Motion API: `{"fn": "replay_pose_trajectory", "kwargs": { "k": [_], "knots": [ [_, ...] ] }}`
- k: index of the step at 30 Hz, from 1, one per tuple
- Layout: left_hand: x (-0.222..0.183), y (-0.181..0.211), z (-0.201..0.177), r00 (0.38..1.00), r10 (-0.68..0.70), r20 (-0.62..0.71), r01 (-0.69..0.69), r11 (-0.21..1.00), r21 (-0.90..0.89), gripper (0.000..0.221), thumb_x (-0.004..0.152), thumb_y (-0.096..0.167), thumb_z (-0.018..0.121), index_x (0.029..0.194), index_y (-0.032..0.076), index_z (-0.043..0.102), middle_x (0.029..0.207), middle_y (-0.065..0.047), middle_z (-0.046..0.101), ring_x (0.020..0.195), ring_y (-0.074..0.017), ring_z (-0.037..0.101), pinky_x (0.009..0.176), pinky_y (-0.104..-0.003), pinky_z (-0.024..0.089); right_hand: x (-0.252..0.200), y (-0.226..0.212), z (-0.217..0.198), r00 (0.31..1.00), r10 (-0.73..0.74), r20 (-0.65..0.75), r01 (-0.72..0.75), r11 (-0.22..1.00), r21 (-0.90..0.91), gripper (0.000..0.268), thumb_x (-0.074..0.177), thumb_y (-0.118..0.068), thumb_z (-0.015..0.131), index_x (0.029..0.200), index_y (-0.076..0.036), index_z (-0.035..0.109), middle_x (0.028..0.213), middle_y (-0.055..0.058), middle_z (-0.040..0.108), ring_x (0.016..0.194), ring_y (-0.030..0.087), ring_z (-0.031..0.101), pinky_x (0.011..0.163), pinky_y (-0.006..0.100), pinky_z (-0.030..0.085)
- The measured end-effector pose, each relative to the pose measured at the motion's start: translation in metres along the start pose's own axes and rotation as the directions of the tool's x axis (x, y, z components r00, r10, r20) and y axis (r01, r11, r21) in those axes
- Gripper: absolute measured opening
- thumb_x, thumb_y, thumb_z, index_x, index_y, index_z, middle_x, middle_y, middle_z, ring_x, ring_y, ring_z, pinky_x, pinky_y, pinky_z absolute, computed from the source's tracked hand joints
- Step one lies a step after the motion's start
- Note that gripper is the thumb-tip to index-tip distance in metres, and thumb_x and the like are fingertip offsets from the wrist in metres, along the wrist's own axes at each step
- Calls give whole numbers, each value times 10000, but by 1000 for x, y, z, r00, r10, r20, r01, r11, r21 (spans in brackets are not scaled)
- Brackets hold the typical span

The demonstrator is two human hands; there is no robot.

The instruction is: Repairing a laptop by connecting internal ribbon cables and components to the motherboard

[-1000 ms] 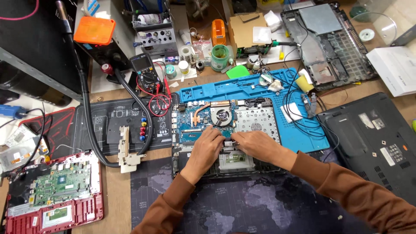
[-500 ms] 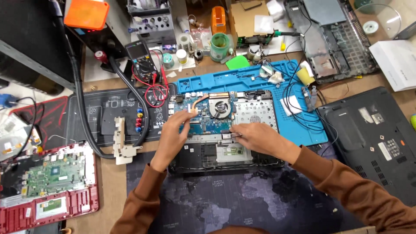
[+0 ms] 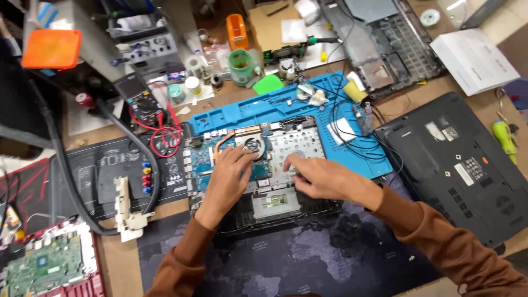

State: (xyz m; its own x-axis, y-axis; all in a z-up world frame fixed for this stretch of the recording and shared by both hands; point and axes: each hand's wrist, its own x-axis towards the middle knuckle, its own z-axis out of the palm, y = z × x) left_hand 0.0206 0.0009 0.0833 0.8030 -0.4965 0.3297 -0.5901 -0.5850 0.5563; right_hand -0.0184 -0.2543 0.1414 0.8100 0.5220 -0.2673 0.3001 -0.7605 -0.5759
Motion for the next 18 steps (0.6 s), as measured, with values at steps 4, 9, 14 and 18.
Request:
{"fn": "replay_pose_trajectory", "kwargs": {
  "k": [4, 9, 14, 18],
  "knots": [
    [23, -13, 30, 997, 69, 32, -71, 996, 61, 226, 973, 85, 630, 1166, 125, 740, 1104, -93, 726, 1198, -315, 648, 1116, -444, 410, -8, 24, -37, 985, 46, -166, -40, 999, 36, 328, 920, -182, 591, 1234, -103, 534, 923, 292, 706, 864, 491, 694, 705, 560, 573],
    [75, -11, 54, 988, 139, 60, -147, 976, 161, 223, 986, 144, 606, 1171, 183, 725, 1031, -63, 708, 1112, -258, 666, 1015, -408, 462, -8, 84, -67, 866, 88, -492, -132, 990, -54, 260, 980, -231, 624, 1224, -145, 651, 863, 169, 634, 723, 371, 689, 633, 466, 563],
    [133, -14, 85, 983, 173, 63, -182, 964, 192, 206, 991, 144, 600, 1135, 183, 742, 977, -54, 694, 1053, -238, 665, 955, -381, 463, 2, 104, -84, 816, 136, -562, -158, 987, 11, 262, 998, -178, 620, 1249, -128, 678, 898, 137, 625, 720, 311, 673, 641, 400, 547],
    [162, -14, 102, 985, 165, 47, -171, 971, 165, 197, 972, 119, 607, 1123, 148, 730, 963, -74, 674, 1037, -276, 652, 915, -400, 480, 11, 106, -92, 788, 108, -606, -123, 992, 17, 289, 961, -170, 678, 1246, -130, 680, 932, 147, 651, 854, 356, 694, 714, 427, 559]
  ]
}}
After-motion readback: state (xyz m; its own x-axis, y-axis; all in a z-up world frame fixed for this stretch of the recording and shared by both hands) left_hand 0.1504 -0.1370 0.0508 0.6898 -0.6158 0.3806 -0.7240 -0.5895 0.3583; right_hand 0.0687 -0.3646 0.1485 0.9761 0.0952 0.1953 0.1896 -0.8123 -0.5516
